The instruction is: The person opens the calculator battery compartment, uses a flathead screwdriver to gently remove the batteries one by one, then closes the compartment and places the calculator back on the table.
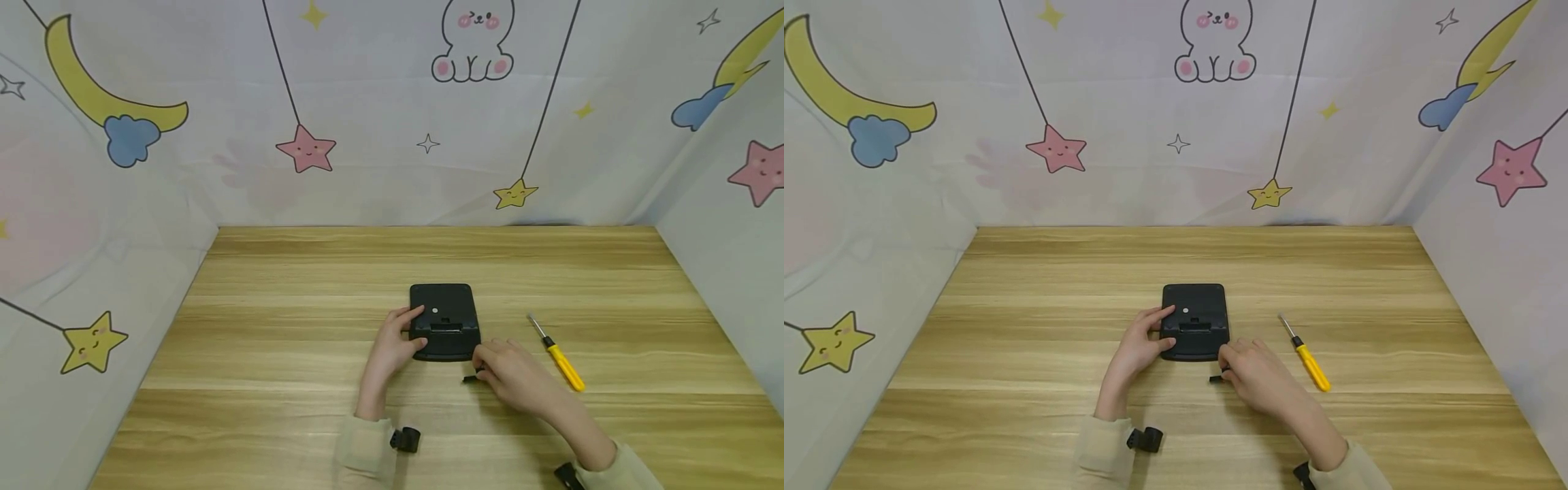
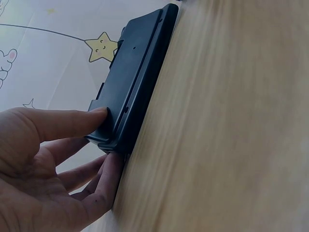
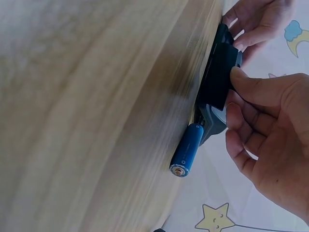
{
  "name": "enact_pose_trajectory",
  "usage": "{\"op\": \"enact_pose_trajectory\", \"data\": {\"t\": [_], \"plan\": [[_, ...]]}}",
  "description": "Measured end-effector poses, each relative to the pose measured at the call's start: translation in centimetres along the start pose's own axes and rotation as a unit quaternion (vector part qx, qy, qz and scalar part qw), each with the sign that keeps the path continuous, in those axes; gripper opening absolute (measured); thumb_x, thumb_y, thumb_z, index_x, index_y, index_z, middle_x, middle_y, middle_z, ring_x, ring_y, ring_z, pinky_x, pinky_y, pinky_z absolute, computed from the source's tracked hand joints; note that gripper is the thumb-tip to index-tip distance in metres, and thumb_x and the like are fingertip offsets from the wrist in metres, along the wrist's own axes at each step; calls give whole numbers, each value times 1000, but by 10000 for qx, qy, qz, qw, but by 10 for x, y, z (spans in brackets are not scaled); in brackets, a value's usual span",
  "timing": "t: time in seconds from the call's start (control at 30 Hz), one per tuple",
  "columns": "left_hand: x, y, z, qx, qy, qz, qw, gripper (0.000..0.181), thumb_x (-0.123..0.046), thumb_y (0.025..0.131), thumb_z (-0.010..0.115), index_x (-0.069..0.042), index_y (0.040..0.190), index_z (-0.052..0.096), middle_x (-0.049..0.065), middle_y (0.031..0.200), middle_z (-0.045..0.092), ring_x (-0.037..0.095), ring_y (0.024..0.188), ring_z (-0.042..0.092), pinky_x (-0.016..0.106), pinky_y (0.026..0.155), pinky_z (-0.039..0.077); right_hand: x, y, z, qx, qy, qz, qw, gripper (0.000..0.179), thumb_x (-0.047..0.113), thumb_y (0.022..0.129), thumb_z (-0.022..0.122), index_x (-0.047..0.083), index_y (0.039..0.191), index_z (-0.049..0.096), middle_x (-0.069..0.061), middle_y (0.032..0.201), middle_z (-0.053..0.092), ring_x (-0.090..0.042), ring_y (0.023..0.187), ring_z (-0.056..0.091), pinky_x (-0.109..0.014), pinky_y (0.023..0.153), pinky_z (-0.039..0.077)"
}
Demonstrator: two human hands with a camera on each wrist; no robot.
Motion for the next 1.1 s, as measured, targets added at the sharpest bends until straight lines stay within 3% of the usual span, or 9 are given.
{"op": "enact_pose_trajectory", "data": {"t": [0.77,1.1], "plan": [[1,1,0,10,-15,-22,10000,57,-5,83,70,-19,137,55,12,148,41,34,125,49,51,98,44,-4,10,-11,-260,79,161,9995,9,7,85,70,15,86,65,6,82,64,-11,78,57,-34,75,50],[2,1,0,6,0,42,10000,57,-4,83,70,-18,136,56,12,147,42,35,124,50,51,98,44,-6,20,-17,-492,-30,52,9988,12,7,85,70,16,81,62,8,74,57,-7,69,48,-29,68,45]]}}
Point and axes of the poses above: each hand's wrist, its own y-axis towards the middle knuckle, its own z-axis out of the palm, x = y × z, the point moved 3 cm from there along y, towards the middle knuckle
